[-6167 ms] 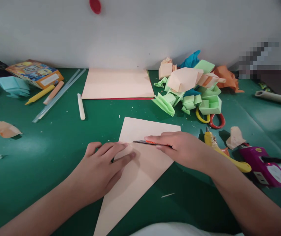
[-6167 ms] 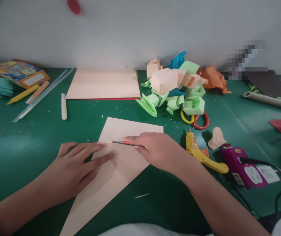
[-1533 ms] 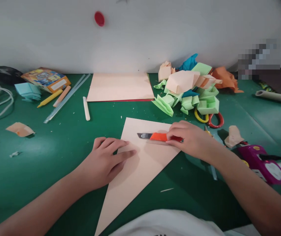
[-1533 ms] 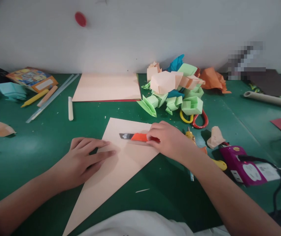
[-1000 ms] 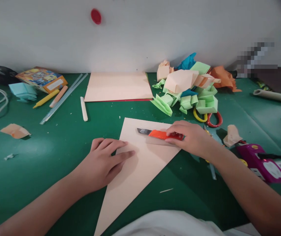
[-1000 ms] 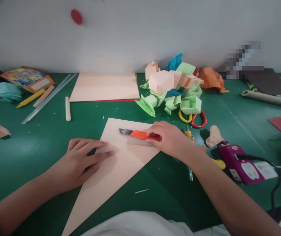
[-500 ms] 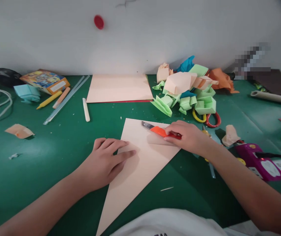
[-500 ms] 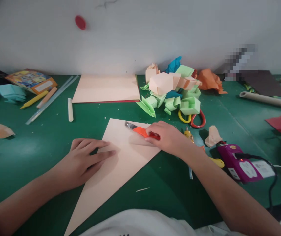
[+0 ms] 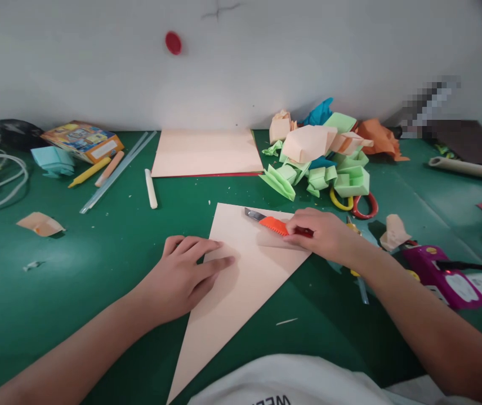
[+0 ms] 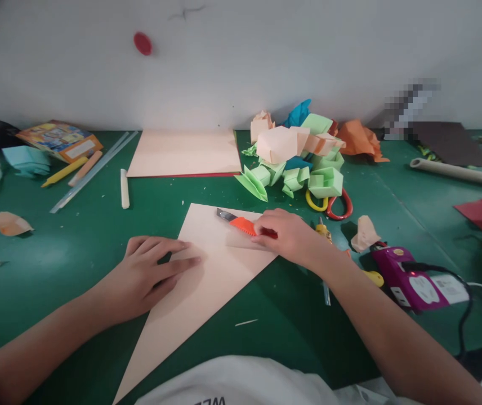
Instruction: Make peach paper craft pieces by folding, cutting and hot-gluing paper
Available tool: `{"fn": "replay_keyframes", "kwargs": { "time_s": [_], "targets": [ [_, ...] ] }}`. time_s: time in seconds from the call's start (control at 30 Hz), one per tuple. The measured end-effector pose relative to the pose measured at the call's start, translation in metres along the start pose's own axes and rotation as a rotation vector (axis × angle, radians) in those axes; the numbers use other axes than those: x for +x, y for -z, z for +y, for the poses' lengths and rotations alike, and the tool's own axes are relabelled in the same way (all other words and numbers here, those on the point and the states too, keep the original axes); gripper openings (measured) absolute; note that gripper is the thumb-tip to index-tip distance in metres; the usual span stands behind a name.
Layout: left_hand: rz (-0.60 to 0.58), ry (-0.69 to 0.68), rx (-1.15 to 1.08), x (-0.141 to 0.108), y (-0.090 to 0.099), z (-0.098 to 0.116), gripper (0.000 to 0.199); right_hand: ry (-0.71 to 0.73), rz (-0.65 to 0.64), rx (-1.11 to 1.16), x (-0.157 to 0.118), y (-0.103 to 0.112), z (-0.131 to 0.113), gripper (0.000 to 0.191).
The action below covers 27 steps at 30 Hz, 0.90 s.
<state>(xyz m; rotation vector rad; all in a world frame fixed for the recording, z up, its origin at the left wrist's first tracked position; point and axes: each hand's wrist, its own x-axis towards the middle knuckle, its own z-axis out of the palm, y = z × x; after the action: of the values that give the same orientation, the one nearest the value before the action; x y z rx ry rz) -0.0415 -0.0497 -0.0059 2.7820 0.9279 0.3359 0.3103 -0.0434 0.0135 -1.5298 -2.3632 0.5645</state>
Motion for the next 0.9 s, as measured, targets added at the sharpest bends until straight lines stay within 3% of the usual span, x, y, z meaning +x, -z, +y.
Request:
{"fn": "replay_keyframes", "kwargs": {
  "time_s": [0.23, 0.43, 0.6, 0.73, 0.9],
  "targets": [
    [0.003, 0.005, -0.007, 0.000, 0.002, 0.000, 0.048, -0.123, 0.084, 0.045, -0.002, -0.005, -0.003, 0.026],
    [0.017, -0.001, -0.013, -0.001, 0.001, -0.001, 0.045, -0.116, 0.210, 0.118, -0.010, 0.008, -0.001, 0.023],
    [-0.014, 0.000, -0.002, -0.001, 0.000, -0.002, 0.044, -0.102, 0.298, 0.047, -0.014, 0.017, 0.010, 0.021],
    [-0.022, -0.006, 0.013, -0.001, 0.001, -0.003, 0.044, 0.048, 0.233, -0.097, -0.011, 0.014, 0.012, 0.024],
    [-0.040, -0.003, 0.009, 0.000, 0.000, -0.004, 0.044, 0.107, 0.140, -0.171, -0.008, 0.008, 0.008, 0.025]
  ]
}}
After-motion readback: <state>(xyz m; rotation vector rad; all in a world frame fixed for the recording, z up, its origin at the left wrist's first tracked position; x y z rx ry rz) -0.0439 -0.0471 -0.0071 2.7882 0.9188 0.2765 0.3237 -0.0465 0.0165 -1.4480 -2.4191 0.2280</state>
